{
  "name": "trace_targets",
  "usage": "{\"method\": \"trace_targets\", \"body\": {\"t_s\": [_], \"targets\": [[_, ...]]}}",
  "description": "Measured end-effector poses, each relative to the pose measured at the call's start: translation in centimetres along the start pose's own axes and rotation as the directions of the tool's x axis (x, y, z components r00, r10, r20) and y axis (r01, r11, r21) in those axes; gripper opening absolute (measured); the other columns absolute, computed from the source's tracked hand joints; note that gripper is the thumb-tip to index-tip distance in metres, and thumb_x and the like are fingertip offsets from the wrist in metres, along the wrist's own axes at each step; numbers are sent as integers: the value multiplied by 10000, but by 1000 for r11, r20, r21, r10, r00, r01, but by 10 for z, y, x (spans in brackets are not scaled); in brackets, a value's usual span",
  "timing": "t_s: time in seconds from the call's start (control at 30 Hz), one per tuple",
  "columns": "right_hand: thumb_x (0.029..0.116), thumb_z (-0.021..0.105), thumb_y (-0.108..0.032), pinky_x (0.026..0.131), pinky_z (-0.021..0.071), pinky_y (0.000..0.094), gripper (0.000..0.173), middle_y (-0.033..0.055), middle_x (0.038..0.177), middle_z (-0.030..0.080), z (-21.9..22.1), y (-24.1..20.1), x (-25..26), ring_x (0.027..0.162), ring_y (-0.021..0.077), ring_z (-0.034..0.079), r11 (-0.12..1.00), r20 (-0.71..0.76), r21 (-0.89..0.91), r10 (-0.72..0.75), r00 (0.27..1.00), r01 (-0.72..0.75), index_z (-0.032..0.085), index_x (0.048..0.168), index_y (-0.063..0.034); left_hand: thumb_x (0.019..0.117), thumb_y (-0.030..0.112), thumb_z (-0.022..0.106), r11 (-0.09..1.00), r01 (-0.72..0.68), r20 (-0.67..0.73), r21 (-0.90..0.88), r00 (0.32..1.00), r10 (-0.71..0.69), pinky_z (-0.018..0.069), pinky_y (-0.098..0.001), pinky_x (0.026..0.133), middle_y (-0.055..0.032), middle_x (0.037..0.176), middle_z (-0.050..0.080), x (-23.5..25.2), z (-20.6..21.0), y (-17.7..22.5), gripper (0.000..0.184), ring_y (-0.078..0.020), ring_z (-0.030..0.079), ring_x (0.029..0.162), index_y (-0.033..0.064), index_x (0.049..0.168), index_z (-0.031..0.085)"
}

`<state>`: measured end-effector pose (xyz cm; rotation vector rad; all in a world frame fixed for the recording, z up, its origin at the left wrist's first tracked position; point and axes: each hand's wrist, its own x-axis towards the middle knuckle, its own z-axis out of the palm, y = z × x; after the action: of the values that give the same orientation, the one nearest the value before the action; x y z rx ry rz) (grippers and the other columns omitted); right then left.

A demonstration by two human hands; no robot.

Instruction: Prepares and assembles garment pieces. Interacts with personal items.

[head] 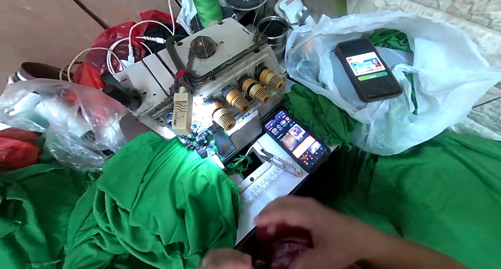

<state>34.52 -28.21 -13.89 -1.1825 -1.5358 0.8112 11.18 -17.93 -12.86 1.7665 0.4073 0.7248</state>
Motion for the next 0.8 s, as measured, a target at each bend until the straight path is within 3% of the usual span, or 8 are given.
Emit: {"method": "trace_targets", "body": {"t_s": [0.1,0.23,0.3,0.4,0.43,0.53,0.67,0.8], "targets": [[936,716,-129,788,532,179,299,142,1014,693,32,6,12,885,68,651,929,-5,370,-11,1000,12,657,1145,77,1008,186,655,999,-17,-78,48,997,21,573,-155,800,123,1039,700,6,8,1,74,44,666,928,192,1078,680],[961,666,-55,741,515,120,128,56,874,705,40,13,17,797,-33,632,873,-90,487,15,996,30,682,983,70,993,203,678,1000,18,-178,2,984,-18,576,-139,728,165,1045,711,6,9,0,150,48,675,862,267,1129,684],[953,680,-55,726,508,111,125,44,869,700,39,15,17,784,-42,620,869,-92,493,18,996,30,686,979,67,950,216,733,993,-14,-261,113,964,43,545,-108,742,188,1075,654,5,9,-7,261,72,634,872,301,1177,637],[966,663,-54,730,507,111,138,72,880,708,40,16,17,789,-29,625,891,-121,452,20,992,37,696,995,77,918,254,775,950,-72,-351,303,919,182,483,-68,737,187,995,597,5,10,-12,219,99,574,860,278,1059,610],[988,635,-61,729,509,113,160,85,893,708,41,16,17,785,-25,624,901,-123,433,17,992,38,699,1018,82,924,259,770,961,-70,-325,267,932,158,499,-84,739,181,980,623,5,9,-11,177,87,594,857,266,1044,641],[1020,572,-59,711,508,117,192,113,894,702,44,15,16,756,-4,621,931,-118,361,-17,993,59,701,1044,81,928,284,762,998,47,-147,51,988,-39,572,-167,812,162,1082,703,4,7,-7,279,33,667,930,273,1200,704],[987,619,-47,724,518,133,149,98,880,698,46,17,15,765,8,635,932,-142,355,-26,989,75,653,1064,76,922,175,762,996,87,-129,-8,988,-87,593,-174,797,142,1042,735,4,8,-7,207,26,691,892,226,1122,748],[955,702,-174,649,475,126,322,71,960,674,43,19,17,742,-11,581,922,-120,388,58,991,-7,620,1180,43,922,176,761,995,86,-145,-50,985,-93,586,-160,780,155,1015,736,5,8,-5,189,38,684,862,239,1100,755]]}}
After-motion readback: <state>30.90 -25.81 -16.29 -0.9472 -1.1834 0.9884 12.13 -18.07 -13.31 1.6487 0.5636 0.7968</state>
